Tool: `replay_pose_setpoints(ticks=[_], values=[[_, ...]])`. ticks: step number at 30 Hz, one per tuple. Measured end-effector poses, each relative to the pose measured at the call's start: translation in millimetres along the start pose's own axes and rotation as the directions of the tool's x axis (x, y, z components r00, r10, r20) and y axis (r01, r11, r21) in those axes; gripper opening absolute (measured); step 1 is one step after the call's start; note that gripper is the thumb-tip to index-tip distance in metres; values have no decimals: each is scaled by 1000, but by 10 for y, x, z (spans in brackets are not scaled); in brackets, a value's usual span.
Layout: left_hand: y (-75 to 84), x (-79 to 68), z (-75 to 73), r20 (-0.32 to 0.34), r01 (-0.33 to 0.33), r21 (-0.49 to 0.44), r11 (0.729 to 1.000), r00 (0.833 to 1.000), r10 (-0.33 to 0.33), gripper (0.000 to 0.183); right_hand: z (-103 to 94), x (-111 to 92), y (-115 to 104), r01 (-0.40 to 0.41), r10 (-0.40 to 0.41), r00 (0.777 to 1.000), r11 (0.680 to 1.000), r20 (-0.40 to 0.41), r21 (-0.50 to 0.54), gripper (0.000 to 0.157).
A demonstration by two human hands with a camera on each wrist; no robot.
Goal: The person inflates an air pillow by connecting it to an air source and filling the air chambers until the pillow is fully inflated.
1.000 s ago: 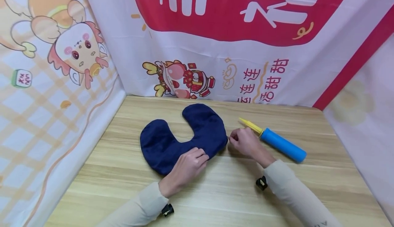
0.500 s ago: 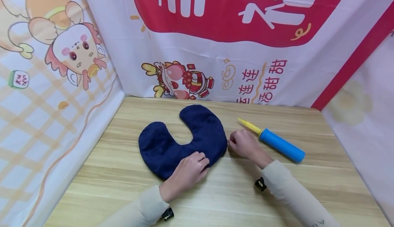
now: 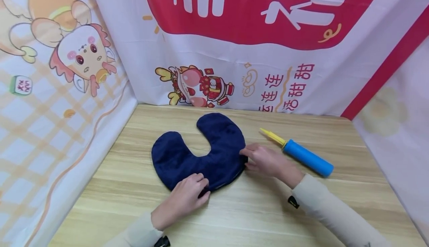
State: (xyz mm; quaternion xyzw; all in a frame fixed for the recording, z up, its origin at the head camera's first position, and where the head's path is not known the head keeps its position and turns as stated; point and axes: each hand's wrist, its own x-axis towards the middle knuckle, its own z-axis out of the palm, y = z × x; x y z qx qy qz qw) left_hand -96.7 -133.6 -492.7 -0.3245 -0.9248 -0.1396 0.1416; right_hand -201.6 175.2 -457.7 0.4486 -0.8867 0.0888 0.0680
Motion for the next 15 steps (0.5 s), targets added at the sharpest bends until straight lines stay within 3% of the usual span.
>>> replay_pose_setpoints(ticks=[3,7,11,15], values=[[-18,-29,-11,-5,9,-18,1000,1000,-9,13,-8,33,-2,78,-76,995,996,60,-34,47],[-35,-64,-29,-14,28,-65,998,999,-28,9,39,84,33,128,-123,985,991,117,-38,45],[-66,-72,-67,-7,74,-138,988,997,-76,6,72,112,74,165,-162,980,986,112,-11,34],[-115,-48,-118,47,171,-219,961,985,-165,6,75,140,129,163,-167,983,985,78,51,27]])
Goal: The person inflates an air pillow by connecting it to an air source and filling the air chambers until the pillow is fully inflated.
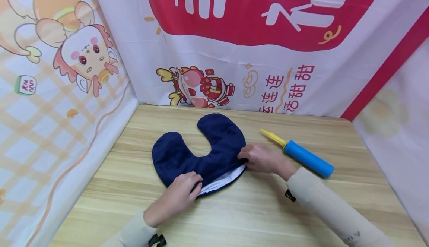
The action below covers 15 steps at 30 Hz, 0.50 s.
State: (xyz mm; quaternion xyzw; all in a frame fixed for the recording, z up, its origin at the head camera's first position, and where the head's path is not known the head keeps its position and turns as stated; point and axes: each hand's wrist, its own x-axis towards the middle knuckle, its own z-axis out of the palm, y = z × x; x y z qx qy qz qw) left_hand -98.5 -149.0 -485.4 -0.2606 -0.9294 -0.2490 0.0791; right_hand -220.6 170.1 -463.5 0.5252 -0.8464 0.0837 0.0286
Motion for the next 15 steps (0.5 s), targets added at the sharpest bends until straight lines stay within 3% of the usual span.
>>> replay_pose_setpoints(ticks=[8,13,15], values=[[-107,86,-59,-3,150,-89,985,989,-151,9,-62,105,112,-132,129,991,981,35,142,17],[-196,139,-41,-21,205,-84,975,978,-208,3,-64,207,169,-185,181,983,962,41,199,15],[-221,159,-30,-37,199,-56,978,979,-202,5,-59,256,177,-199,193,980,960,51,197,15]])
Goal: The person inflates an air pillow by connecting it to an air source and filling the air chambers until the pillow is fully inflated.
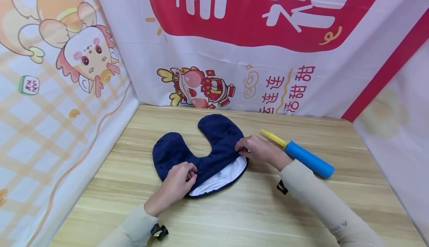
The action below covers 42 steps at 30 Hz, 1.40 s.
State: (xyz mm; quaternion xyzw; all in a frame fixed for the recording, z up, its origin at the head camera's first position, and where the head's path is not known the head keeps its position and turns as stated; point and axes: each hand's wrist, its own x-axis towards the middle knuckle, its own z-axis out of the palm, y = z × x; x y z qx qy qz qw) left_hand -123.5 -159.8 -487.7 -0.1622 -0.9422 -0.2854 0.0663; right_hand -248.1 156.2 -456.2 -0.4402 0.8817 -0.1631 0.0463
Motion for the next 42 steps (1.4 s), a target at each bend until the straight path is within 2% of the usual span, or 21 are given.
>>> replay_pose_setpoints(ticks=[2,5,9,11,12,13,16,19,22,26,31,37,42], values=[[-2,23,18,-15,-36,40,999,999,36,11,5,42,-4,-8,8,1000,1000,8,-7,14],[33,65,49,-34,-151,121,981,987,156,20,23,104,3,5,-4,1000,999,11,-38,13],[168,154,93,10,-336,170,926,941,339,24,55,177,29,9,-8,1000,997,14,-72,11],[256,209,117,67,-393,154,907,920,387,22,75,206,41,-4,6,1000,996,23,-85,11],[297,236,133,102,-403,139,905,914,392,21,80,216,42,-15,18,999,996,30,-87,11],[327,263,154,133,-401,125,907,913,386,20,85,226,44,-22,26,999,996,38,-88,11],[351,335,223,190,-355,89,931,923,334,22,104,233,42,-16,20,999,995,36,-94,10],[292,388,281,198,-292,25,956,939,281,25,78,202,-5,0,1,1000,995,5,-101,8],[224,419,307,202,-253,-47,966,945,258,29,20,144,-119,9,-12,1000,994,-20,-108,11],[181,440,327,221,-230,-95,969,944,246,31,2,69,-327,52,-53,999,995,-1,-82,16],[162,442,338,250,-206,-100,973,942,225,32,184,44,-537,142,-142,990,990,21,-24,11],[158,444,326,258,-209,-102,972,939,229,30,408,93,-681,124,-124,992,992,17,-27,4],[157,466,325,246,-227,-91,970,938,243,27,509,145,-719,119,-121,992,991,-27,-66,11]])
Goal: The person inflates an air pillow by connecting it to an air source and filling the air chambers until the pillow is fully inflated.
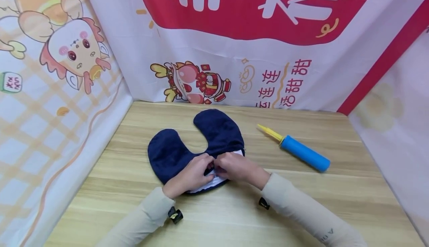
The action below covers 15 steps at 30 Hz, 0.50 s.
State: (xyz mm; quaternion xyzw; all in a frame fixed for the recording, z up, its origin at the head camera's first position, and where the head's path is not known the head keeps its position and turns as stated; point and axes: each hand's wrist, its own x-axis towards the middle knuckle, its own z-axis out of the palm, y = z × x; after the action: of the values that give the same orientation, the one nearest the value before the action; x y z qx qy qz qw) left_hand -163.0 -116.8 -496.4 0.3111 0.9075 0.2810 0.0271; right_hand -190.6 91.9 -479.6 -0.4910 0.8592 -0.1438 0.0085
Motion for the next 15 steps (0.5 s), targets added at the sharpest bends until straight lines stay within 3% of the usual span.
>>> replay_pose_setpoints(ticks=[8,15], values=[[18,4,11,-36,-4,4,1000,999,4,22,58,12,-9,-37,35,998,999,-53,-38,11],[2,-12,26,-122,-28,10,1000,992,29,28,-6,-19,1,-72,75,992,997,-106,32,6]])
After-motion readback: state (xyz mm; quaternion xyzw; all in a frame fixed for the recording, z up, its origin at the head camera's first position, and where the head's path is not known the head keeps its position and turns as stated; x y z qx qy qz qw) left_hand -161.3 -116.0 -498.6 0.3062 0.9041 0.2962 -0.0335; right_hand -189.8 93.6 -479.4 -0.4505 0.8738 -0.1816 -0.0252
